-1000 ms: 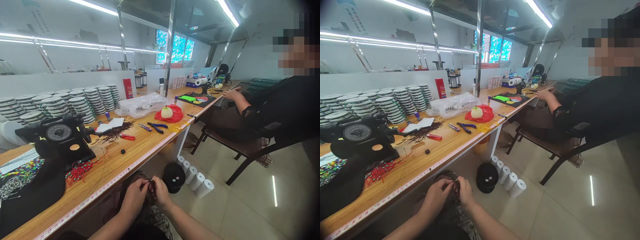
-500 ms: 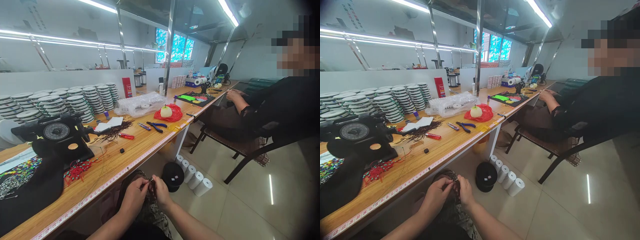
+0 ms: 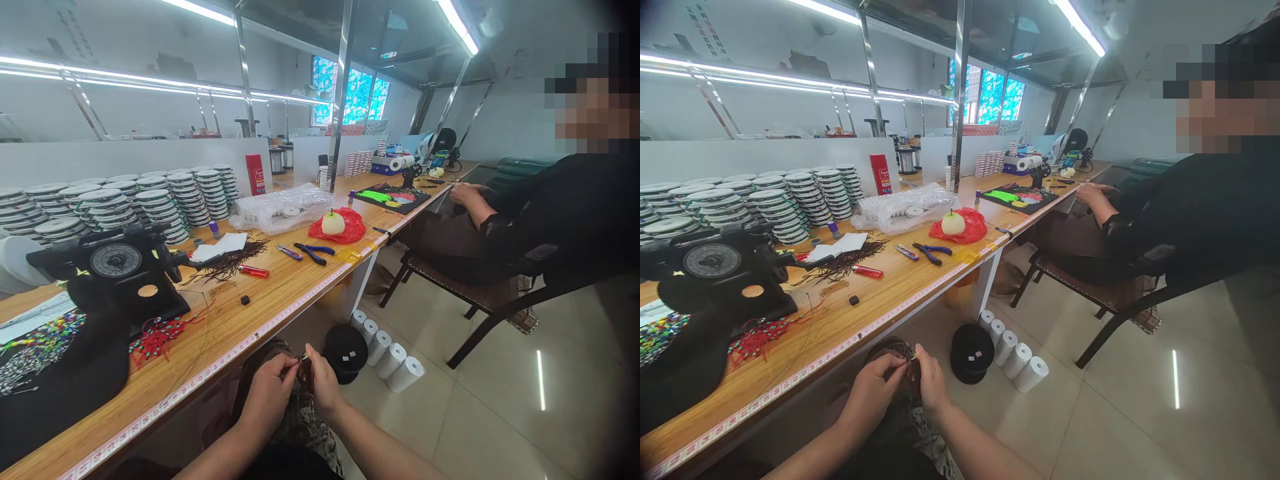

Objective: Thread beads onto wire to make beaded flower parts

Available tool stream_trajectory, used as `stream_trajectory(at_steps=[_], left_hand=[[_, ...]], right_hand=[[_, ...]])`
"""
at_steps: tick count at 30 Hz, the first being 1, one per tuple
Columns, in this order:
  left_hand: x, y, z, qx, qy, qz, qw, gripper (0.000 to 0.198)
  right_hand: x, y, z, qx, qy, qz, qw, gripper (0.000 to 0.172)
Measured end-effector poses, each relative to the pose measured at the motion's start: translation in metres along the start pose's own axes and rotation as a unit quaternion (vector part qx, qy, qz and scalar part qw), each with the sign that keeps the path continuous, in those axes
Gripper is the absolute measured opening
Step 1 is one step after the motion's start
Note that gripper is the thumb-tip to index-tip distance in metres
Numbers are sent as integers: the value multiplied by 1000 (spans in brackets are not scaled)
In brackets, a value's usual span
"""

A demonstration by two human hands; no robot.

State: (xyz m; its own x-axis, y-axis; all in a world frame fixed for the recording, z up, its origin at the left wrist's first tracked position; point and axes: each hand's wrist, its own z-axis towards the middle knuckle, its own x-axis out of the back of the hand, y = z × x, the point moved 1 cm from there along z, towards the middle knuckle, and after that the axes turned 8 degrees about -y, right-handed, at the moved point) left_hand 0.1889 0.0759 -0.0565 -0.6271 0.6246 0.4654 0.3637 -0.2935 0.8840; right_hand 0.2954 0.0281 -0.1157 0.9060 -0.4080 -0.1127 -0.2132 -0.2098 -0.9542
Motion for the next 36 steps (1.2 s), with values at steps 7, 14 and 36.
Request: stream_trajectory(at_steps=[7, 14, 36], left_hand=[[3, -5, 0, 28, 2, -13, 1000, 21], [6, -11, 2, 85, -1, -16, 996, 24], [8, -18, 2, 99, -2, -2, 995, 28]], right_hand=[[2, 6, 6, 37, 8, -132, 991, 50], [-1, 10, 11, 42, -2, -146, 988, 45], [-7, 6, 11, 44, -21, -84, 995, 47]])
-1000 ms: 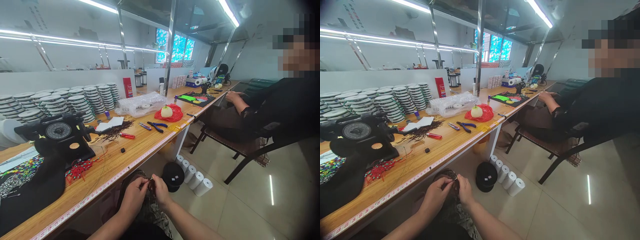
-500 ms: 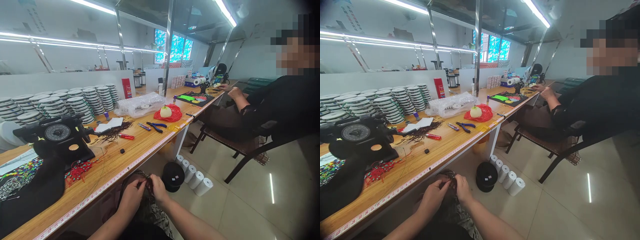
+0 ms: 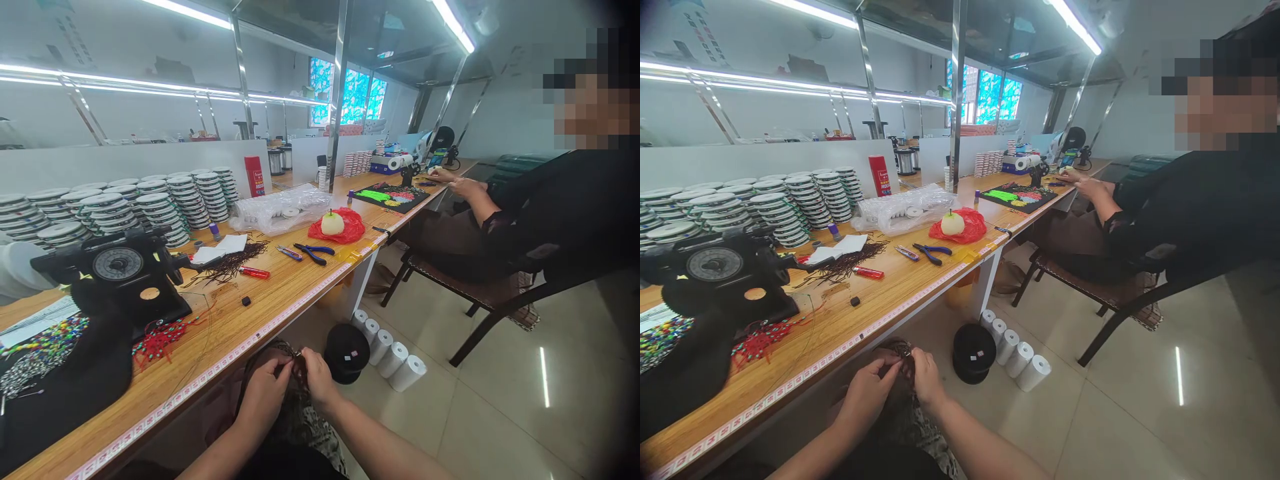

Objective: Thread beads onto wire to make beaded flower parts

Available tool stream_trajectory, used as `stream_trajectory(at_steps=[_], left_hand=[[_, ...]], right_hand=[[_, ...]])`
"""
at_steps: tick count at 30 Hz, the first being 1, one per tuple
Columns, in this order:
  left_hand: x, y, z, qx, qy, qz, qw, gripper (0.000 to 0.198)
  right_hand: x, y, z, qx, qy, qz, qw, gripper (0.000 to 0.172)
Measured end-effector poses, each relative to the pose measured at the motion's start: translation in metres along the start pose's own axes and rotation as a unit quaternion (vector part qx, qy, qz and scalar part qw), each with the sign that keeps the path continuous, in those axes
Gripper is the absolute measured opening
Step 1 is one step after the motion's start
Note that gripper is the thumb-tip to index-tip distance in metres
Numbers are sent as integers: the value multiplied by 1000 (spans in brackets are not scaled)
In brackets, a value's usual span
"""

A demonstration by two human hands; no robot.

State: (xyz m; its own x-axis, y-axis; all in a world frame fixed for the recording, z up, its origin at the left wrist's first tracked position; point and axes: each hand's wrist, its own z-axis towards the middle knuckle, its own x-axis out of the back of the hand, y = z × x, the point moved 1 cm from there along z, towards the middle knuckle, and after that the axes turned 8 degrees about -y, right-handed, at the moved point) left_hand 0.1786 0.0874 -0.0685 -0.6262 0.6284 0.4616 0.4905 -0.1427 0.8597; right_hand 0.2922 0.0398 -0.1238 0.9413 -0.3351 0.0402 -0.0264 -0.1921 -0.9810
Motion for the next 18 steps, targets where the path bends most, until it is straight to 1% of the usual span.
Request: stream_trajectory(at_steps=[10, 18], left_hand=[[-1, 3, -4, -41, 14, 0, 999, 23], [-2, 5, -7, -79, 20, 1, 997, 20]], right_hand=[[-2, -5, -1, -11, -14, 61, 998, 48], [0, -8, -5, -25, -10, 80, 996, 48]])
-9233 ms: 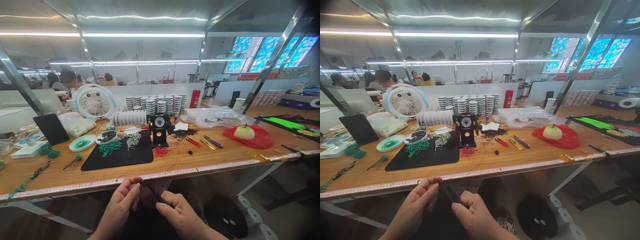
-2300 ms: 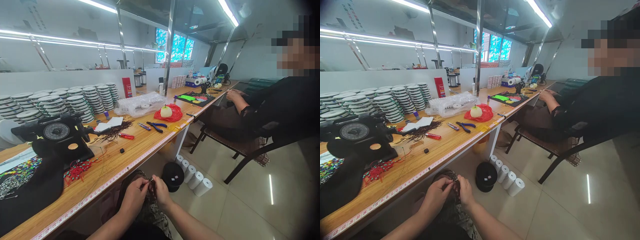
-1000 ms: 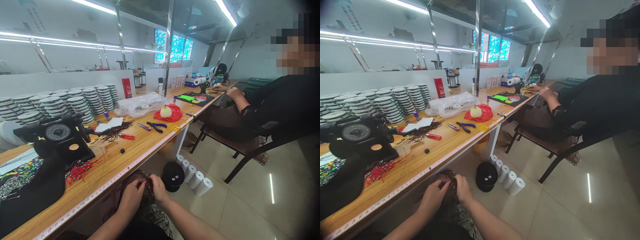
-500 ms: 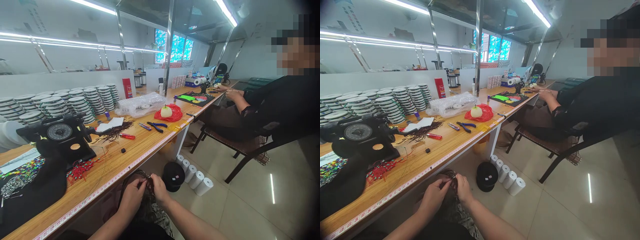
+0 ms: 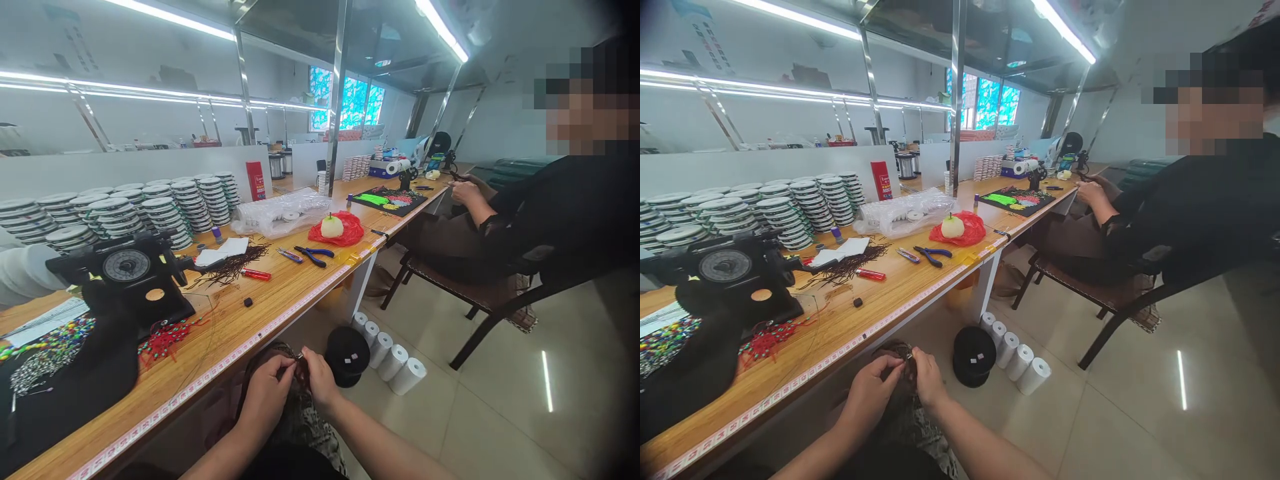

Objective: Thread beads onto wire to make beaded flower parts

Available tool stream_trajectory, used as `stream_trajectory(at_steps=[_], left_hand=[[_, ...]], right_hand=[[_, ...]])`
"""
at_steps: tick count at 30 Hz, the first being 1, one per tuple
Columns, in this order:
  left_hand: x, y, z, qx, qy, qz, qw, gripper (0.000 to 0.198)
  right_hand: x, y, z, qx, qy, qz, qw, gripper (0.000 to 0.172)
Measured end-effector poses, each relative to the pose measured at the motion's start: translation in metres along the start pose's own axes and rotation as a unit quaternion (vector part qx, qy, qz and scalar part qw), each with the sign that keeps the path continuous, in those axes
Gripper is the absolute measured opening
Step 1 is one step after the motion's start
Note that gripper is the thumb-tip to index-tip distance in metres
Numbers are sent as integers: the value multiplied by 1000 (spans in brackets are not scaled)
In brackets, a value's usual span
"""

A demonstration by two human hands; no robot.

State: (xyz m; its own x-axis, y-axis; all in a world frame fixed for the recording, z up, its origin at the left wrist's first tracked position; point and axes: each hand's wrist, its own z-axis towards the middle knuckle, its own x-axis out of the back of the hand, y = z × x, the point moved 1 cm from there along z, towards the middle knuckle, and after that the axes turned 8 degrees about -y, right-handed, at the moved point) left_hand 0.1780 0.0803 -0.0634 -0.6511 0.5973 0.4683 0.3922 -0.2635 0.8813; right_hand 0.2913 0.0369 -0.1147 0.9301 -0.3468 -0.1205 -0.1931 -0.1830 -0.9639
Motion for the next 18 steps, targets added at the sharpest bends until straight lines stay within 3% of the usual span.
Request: stream_trajectory(at_steps=[9, 14, 16, 18], left_hand=[[-3, 3, -2, -52, -3, -3, 999, 18], [2, 16, -9, -100, 10, -35, 994, 17], [8, 29, -15, -84, -7, -90, 992, 17], [17, 45, -24, -21, -49, -201, 978, 19]], right_hand=[[2, -5, -9, -11, 1, 30, 999, 50], [7, -23, -21, -20, -21, 57, 998, 59], [12, -33, -25, -4, -37, 81, 996, 61], [19, -45, -29, 21, -43, 105, 993, 60]])
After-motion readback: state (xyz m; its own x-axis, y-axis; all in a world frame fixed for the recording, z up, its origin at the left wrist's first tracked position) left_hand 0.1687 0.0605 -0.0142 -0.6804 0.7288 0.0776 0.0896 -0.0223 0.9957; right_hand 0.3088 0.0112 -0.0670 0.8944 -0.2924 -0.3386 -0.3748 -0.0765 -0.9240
